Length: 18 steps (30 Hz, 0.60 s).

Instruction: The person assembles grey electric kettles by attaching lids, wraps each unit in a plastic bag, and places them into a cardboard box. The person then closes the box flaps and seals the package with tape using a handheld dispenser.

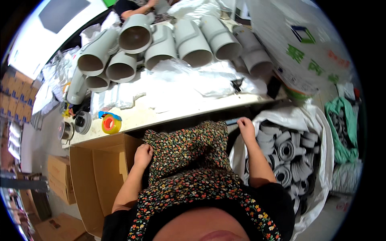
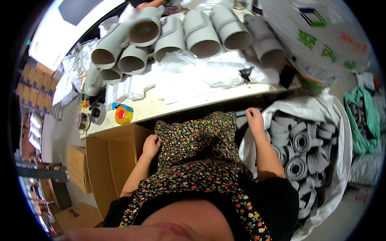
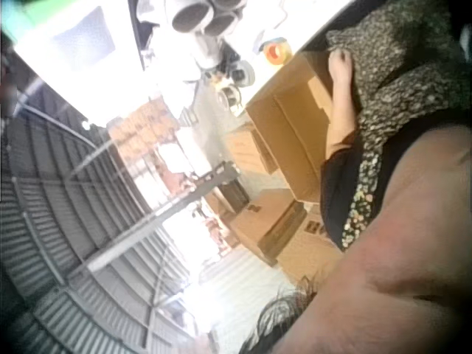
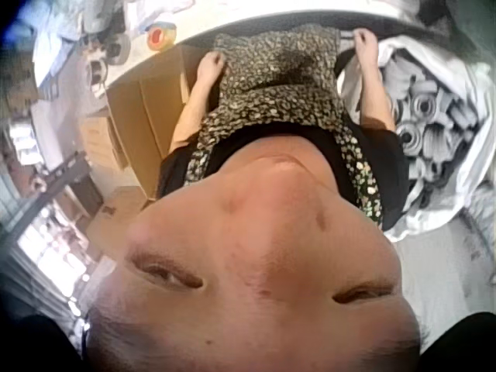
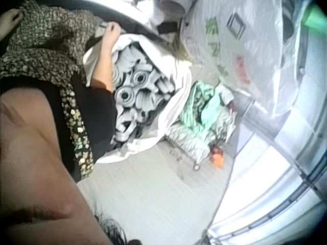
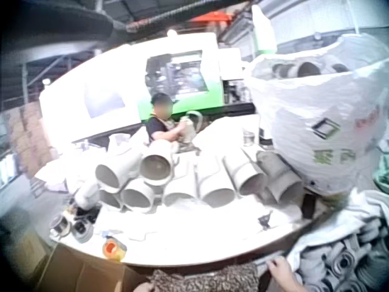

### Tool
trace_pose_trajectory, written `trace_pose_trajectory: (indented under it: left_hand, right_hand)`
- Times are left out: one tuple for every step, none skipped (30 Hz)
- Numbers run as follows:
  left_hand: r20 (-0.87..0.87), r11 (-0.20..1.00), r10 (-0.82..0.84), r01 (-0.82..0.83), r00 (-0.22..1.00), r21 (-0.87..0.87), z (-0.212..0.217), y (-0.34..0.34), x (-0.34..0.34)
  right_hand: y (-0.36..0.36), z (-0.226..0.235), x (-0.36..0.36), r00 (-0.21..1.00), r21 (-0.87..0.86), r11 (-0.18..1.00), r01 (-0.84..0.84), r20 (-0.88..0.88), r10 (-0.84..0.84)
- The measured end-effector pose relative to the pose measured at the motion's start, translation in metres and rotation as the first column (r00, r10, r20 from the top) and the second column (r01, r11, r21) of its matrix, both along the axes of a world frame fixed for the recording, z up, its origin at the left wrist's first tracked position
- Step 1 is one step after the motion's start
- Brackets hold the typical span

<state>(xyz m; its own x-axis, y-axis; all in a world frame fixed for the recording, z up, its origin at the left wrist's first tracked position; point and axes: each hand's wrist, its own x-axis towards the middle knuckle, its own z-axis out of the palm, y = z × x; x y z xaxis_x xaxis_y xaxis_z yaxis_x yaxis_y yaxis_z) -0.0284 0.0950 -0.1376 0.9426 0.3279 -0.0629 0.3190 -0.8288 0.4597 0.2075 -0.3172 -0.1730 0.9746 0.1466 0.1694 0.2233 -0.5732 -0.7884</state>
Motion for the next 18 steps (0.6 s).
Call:
trace_pose_trajectory:
  left_hand:
    - [0.002, 0.994, 0.027, -0.026, 1.0, -0.108, 0.009, 0.001, 0.006]
    - [0.013, 0.982, 0.037, -0.034, 0.999, -0.184, 0.019, 0.007, 0.019]
    - [0.204, 0.974, 0.029, 0.017, 0.979, -0.224, 0.028, 0.015, 0.037]
    - [0.183, 0.949, 0.078, -0.017, 0.98, -0.315, 0.055, 0.019, 0.063]
    - [0.138, 0.966, 0.095, -0.058, 0.986, -0.252, 0.085, 0.026, 0.099]
    - [0.247, 0.949, 0.115, -0.033, 0.962, -0.315, 0.097, 0.044, 0.13]
    - [0.222, 0.929, 0.179, -0.091, 0.958, -0.358, 0.116, 0.063, 0.172]
    - [0.401, 0.783, 0.196, 0.104, 0.895, -0.614, 0.13, 0.079, 0.21]
    - [0.444, 0.689, 0.207, 0.192, 0.872, -0.699, 0.154, 0.084, 0.248]
    - [0.387, 0.577, 0.299, 0.158, 0.872, -0.802, 0.176, 0.085, 0.279]
    - [0.439, 0.547, 0.409, 0.17, 0.8, -0.82, 0.183, 0.082, 0.314]
    - [0.462, 0.625, 0.43, 0.113, 0.775, -0.772, 0.185, 0.085, 0.344]
    - [0.492, 0.688, 0.441, 0.07, 0.751, -0.723, 0.181, 0.095, 0.379]
    - [0.489, 0.74, 0.459, -0.014, 0.742, -0.673, 0.172, 0.119, 0.413]
    - [0.514, 0.757, 0.495, -0.056, 0.701, -0.652, 0.159, 0.155, 0.437]
    - [0.548, 0.773, 0.529, -0.101, 0.648, -0.626, 0.156, 0.195, 0.454]
    - [0.588, 0.758, 0.562, -0.078, 0.581, -0.648, 0.155, 0.212, 0.473]
    - [0.538, 0.713, 0.554, -0.029, 0.635, -0.701, 0.139, 0.17, 0.502]
  right_hand:
    - [0.009, -0.003, -0.003, 1.0, 0.008, 1.0, -0.027, 0.015, 0.027]
    - [0.024, 0.007, -0.012, 0.997, -0.011, 0.998, -0.068, 0.045, 0.069]
    - [0.042, 0.021, -0.023, 0.992, -0.004, 0.992, -0.124, 0.039, 0.124]
    - [0.056, 0.031, -0.042, 0.985, -0.001, 0.986, -0.165, 0.044, 0.165]
    - [0.07, 0.03, -0.057, 0.969, 0.038, 0.969, -0.243, 0.059, 0.241]
    - [0.084, 0.032, -0.065, 0.916, -0.022, 0.919, -0.393, 0.076, 0.394]
    - [0.096, 0.022, -0.074, 0.873, -0.038, 0.875, -0.483, 0.055, 0.485]
    - [0.105, 0.011, -0.079, 0.822, -0.077, 0.821, -0.565, 0.028, 0.568]
    - [0.111, 0.002, -0.082, 0.763, -0.163, 0.81, -0.564, 0.274, 0.586]
    - [0.114, 0.015, -0.081, 0.738, -0.153, 0.799, -0.582, 0.313, 0.597]
    - [0.116, 0.011, -0.081, 0.788, -0.032, 0.84, -0.541, 0.33, 0.52]
    - [0.113, 0.011, -0.083, 0.822, -0.06, 0.877, -0.477, 0.325, 0.469]
    - [0.11, 0.006, -0.082, 0.824, -0.13, 0.873, -0.47, 0.289, 0.487]
    - [0.113, 0.005, -0.077, 0.811, -0.067, 0.856, -0.513, 0.288, 0.509]
    - [0.118, 0.007, -0.073, 0.786, 0.0, 0.822, -0.57, 0.293, 0.545]
    - [0.126, 0.01, -0.069, 0.759, -0.006, 0.809, -0.588, 0.339, 0.555]
    - [0.131, 0.012, -0.065, 0.74, -0.017, 0.803, -0.596, 0.377, 0.557]
    - [0.119, 0.007, -0.065, 0.771, -0.053, 0.837, -0.544, 0.363, 0.524]
